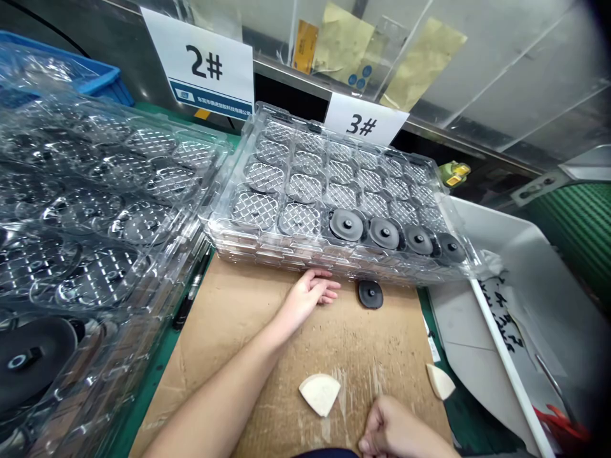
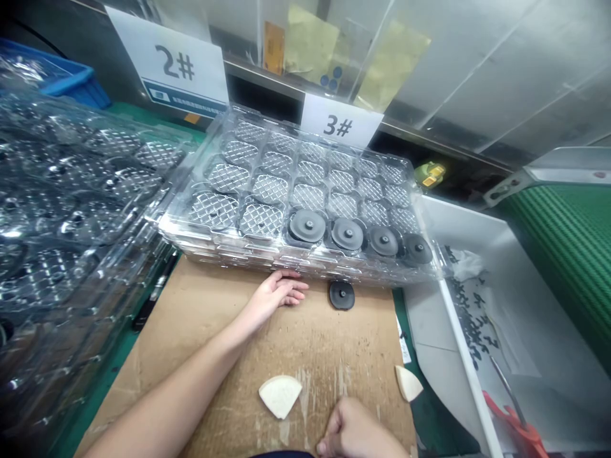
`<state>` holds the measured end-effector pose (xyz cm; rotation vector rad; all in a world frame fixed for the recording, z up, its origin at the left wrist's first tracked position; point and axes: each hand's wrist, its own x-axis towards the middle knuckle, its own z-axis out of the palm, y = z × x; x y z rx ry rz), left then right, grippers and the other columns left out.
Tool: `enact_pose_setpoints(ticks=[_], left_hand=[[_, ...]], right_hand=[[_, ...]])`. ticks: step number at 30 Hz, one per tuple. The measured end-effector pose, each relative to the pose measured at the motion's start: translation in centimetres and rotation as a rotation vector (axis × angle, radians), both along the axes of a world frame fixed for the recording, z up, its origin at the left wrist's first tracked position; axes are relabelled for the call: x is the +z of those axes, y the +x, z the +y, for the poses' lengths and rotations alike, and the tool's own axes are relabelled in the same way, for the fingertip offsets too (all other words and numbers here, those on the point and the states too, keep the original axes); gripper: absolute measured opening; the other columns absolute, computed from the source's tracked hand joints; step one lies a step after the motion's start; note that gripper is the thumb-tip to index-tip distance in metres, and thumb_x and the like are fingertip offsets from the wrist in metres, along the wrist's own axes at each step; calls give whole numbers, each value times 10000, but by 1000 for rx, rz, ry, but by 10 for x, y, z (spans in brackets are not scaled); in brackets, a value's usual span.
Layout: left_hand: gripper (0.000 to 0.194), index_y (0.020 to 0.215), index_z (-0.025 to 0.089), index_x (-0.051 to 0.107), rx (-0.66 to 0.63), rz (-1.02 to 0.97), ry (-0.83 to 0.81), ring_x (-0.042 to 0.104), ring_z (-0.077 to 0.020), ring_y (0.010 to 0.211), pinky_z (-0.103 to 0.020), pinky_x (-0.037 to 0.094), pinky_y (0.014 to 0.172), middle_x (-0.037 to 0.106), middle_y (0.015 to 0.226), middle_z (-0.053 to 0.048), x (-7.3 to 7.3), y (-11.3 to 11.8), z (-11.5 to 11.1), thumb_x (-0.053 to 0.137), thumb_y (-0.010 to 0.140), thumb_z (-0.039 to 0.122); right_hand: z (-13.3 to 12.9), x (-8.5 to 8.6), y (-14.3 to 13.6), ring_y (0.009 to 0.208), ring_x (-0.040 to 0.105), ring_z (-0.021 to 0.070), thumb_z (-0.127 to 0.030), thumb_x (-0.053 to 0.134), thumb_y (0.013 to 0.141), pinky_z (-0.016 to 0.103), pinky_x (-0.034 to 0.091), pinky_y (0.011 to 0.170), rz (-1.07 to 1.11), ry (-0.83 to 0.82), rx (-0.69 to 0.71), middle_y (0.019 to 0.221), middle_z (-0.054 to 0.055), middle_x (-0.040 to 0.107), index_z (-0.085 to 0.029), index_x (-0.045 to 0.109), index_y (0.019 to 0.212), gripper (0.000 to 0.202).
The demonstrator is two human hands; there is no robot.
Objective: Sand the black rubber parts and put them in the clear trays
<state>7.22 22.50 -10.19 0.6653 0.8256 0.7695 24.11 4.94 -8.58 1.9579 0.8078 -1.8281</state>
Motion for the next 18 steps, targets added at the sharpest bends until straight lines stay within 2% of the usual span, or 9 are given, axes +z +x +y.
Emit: enact_pose_setpoints(ticks=[13,18], left_hand=[[173,1006,125,530,12,1,-2,622,-126,685,-305,512,651,649,847,-25,1,0,-1,507,852,201],[167,997,126,531,28,3,-4,622,-124,673,-296,512,636,650,833,-22,2,1,-1,511,849,199]], right_hand=[[0,0,0,278,393,17,-185,638,681,126,252,305,20,-18,-10,428,-5,571,-102,653,529,174],[0,-2,1,265,365,8,-206,643,686,118,225,291,53,-16,-26,393,-25,537,-111,646,523,189]])
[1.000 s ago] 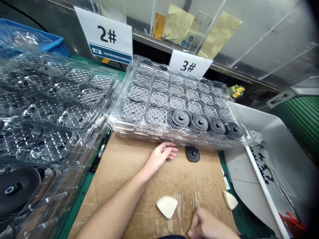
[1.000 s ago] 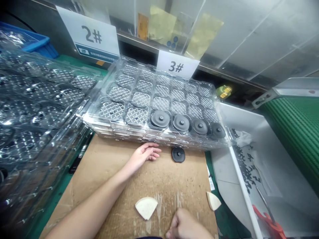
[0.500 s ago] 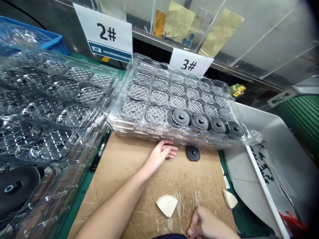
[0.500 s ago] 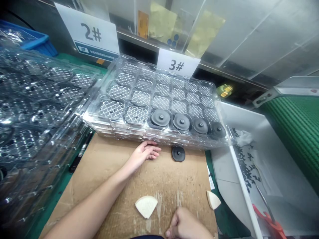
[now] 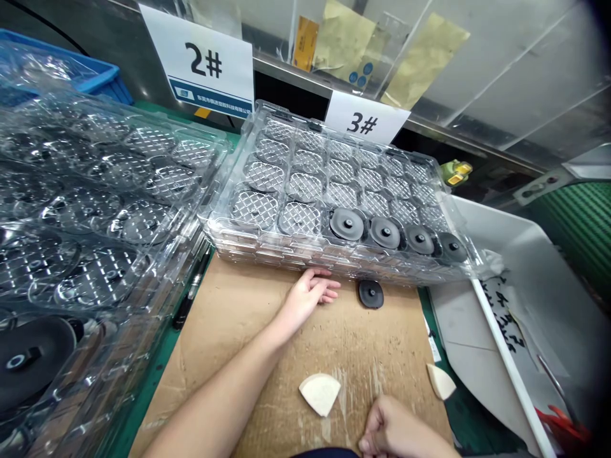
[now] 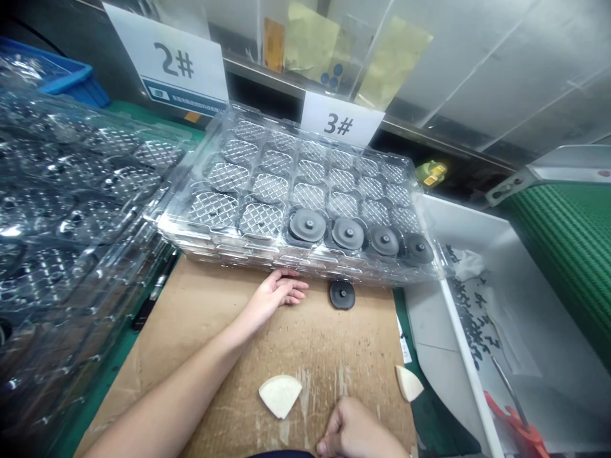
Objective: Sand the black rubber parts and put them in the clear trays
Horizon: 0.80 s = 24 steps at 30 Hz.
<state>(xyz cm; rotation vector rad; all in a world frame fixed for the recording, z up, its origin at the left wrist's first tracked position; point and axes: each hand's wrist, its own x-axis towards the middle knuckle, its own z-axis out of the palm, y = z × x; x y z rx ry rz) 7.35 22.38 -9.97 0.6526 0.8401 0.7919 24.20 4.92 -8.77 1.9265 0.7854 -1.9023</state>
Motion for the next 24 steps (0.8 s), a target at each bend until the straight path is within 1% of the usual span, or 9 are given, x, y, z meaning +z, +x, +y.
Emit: enact_pose_setpoints(ticks=[3,8,17,21,24], left_hand=[[172,1004,125,528,21,7,2,618,-120,662,-289,510,624,647,825,-19,0,1,0,509,851,202],[181,1017,128,518,49,18,7,612,-117,644,-284,507,609,640,806,-11,-2,2,-1,508,852,199],[192,1035,129,505,90,9,22,608,-114,638,-276,504,599,637,809,-11,-4,4,-2,501,854,189],[182,1023,127,509,86,-4,18,608,-113,631,-275,506,598,638,805,-11,-3,2,-1,506,850,186],[176,1016,127,512,83,-14,18,609,-112,631,-276,507,601,642,812,-13,-2,1,0,504,852,190]], right_hand=[[-1,-1,1,266,365,10,-211,644,689,118,223,289,11,-1,-6,374,-32,516,-112,641,518,197],[-2,-4,2,278,384,12,-202,638,690,117,245,302,14,-3,-9,400,-21,543,-108,646,525,190],[-5,-9,5,244,338,1,-229,647,694,112,227,283,50,-16,-24,369,-36,507,-105,642,529,207],[-6,-11,6,238,335,4,-244,649,699,115,222,277,68,-23,-27,350,-46,482,-106,640,533,216],[-7,-11,7,245,347,8,-241,642,707,117,234,285,70,-25,-22,361,-42,495,-104,645,545,212]])
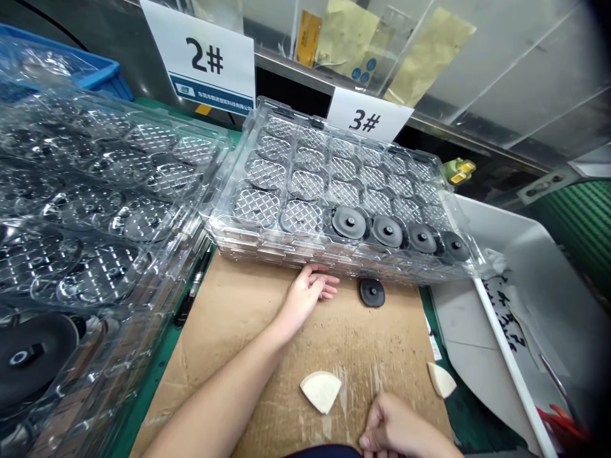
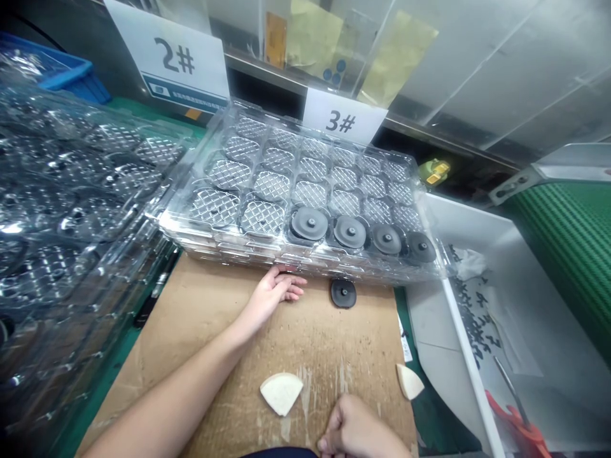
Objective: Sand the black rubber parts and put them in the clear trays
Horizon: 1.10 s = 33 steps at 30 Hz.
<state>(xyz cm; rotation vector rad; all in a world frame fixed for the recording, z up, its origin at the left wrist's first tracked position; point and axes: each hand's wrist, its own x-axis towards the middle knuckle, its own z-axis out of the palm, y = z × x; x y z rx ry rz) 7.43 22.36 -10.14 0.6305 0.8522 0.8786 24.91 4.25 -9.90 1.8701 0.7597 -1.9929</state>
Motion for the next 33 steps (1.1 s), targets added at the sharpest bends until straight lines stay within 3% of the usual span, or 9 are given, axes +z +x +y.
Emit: enact_pose_setpoints(ticks=[7,33], left_hand=[[177,1014,127,514,-1,-8,0,608,-110,629,-271,506,601,645,811,-14,0,-1,0,508,850,194],[182,989,126,544,-10,-10,-21,606,-122,674,-301,508,630,635,852,-26,-1,-4,4,496,861,247]], right_hand=[[1,1,0,274,401,26,-229,634,715,130,282,318,-9,-5,13,397,-17,539,-99,653,556,206],[2,3,-1,237,356,11,-247,636,699,108,232,272,-17,-15,13,352,-39,494,-107,651,539,213]])
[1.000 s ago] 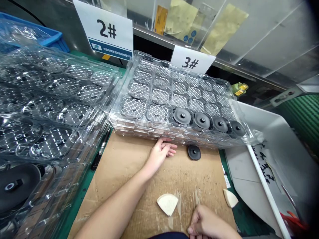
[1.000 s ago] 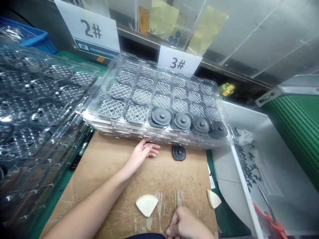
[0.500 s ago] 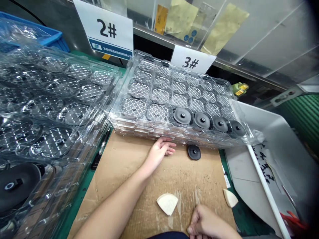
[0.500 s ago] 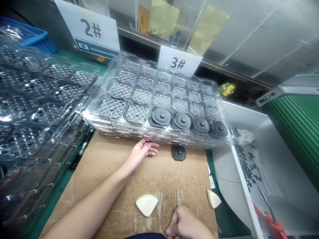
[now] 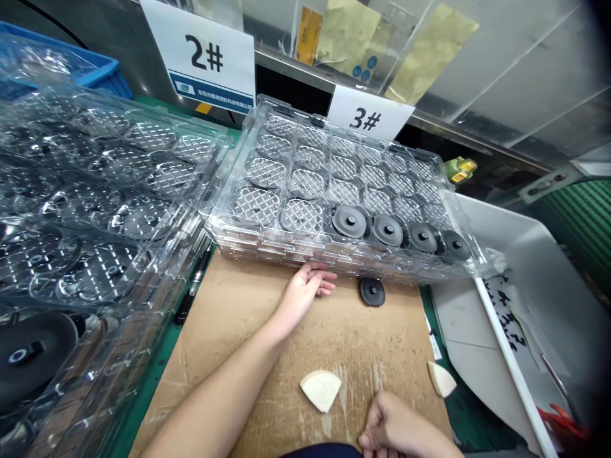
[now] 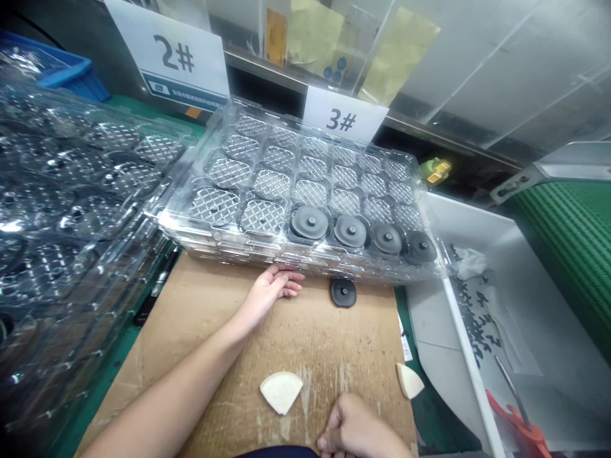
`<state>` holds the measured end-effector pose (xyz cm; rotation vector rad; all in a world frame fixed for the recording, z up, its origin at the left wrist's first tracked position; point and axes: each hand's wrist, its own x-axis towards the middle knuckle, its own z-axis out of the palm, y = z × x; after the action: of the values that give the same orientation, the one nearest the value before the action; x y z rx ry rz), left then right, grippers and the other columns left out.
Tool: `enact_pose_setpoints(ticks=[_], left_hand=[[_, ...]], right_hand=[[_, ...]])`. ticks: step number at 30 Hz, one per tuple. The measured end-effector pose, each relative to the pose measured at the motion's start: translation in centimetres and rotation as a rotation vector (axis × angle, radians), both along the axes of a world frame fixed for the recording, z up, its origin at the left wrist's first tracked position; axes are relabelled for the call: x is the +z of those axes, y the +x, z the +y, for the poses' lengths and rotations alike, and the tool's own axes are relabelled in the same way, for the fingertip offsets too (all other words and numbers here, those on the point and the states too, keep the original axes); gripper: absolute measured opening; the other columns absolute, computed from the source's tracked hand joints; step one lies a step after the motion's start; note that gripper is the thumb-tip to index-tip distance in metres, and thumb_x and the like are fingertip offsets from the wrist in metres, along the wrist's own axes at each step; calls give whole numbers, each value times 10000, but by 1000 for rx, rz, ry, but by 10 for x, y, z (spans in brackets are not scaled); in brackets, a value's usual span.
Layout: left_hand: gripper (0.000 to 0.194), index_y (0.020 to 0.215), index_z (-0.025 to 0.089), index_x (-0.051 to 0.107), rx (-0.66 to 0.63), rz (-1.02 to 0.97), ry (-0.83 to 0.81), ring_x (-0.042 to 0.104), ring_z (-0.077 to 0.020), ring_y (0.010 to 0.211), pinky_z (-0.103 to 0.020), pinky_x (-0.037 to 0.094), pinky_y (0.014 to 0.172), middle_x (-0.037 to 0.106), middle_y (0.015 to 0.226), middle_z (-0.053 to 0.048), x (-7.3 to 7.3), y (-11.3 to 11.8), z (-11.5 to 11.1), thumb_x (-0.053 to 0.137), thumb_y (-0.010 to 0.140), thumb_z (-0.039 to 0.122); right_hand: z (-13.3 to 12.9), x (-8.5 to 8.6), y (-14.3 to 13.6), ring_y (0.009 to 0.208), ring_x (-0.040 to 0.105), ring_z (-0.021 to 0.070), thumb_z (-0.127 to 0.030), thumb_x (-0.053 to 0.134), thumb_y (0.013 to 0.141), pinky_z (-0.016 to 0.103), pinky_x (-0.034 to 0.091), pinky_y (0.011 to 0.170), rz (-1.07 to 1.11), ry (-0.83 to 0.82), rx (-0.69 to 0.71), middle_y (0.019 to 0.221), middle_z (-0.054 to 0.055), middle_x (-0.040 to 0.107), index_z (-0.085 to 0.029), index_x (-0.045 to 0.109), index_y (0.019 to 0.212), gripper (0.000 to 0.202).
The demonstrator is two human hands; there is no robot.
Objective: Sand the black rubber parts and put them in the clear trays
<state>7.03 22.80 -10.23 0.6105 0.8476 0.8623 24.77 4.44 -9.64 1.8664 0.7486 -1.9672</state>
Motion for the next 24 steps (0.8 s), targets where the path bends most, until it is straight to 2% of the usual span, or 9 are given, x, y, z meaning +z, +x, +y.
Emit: enact_pose_setpoints(ticks=[11,14,18,20,24], left_hand=[[216,1015,131,538,-35,28,24,606,-126,693,-310,512,646,631,875,-31,-2,-1,2,488,865,277],[203,957,125,560,-107,45,58,603,-118,661,-289,509,606,632,821,-21,-3,-4,3,490,864,292],[168,847,114,605,-240,54,176,596,-110,613,-238,469,515,634,708,-7,3,-9,0,538,834,268],[169,922,131,615,-226,55,250,600,-109,643,-227,458,538,650,728,-13,7,-10,-2,540,829,251],[289,1124,206,529,-110,72,333,594,-90,678,-202,443,589,665,838,-15,8,-11,-1,497,840,250]], right_hand=[[2,2,-1,252,386,18,-176,584,700,106,273,279,-17,-23,13,376,-26,515,-103,666,550,185],[4,2,-2,246,387,25,-148,544,691,117,285,273,-13,-35,22,383,-22,523,-108,665,541,197],[7,2,-4,227,385,36,-112,488,683,123,270,254,16,-48,25,361,-27,505,-115,643,512,230],[8,2,-4,229,411,52,-105,462,680,135,271,241,48,-54,22,372,-19,522,-120,637,514,242],[6,3,-4,269,484,73,-127,439,696,143,272,228,106,-52,9,435,4,583,-127,618,518,253]])
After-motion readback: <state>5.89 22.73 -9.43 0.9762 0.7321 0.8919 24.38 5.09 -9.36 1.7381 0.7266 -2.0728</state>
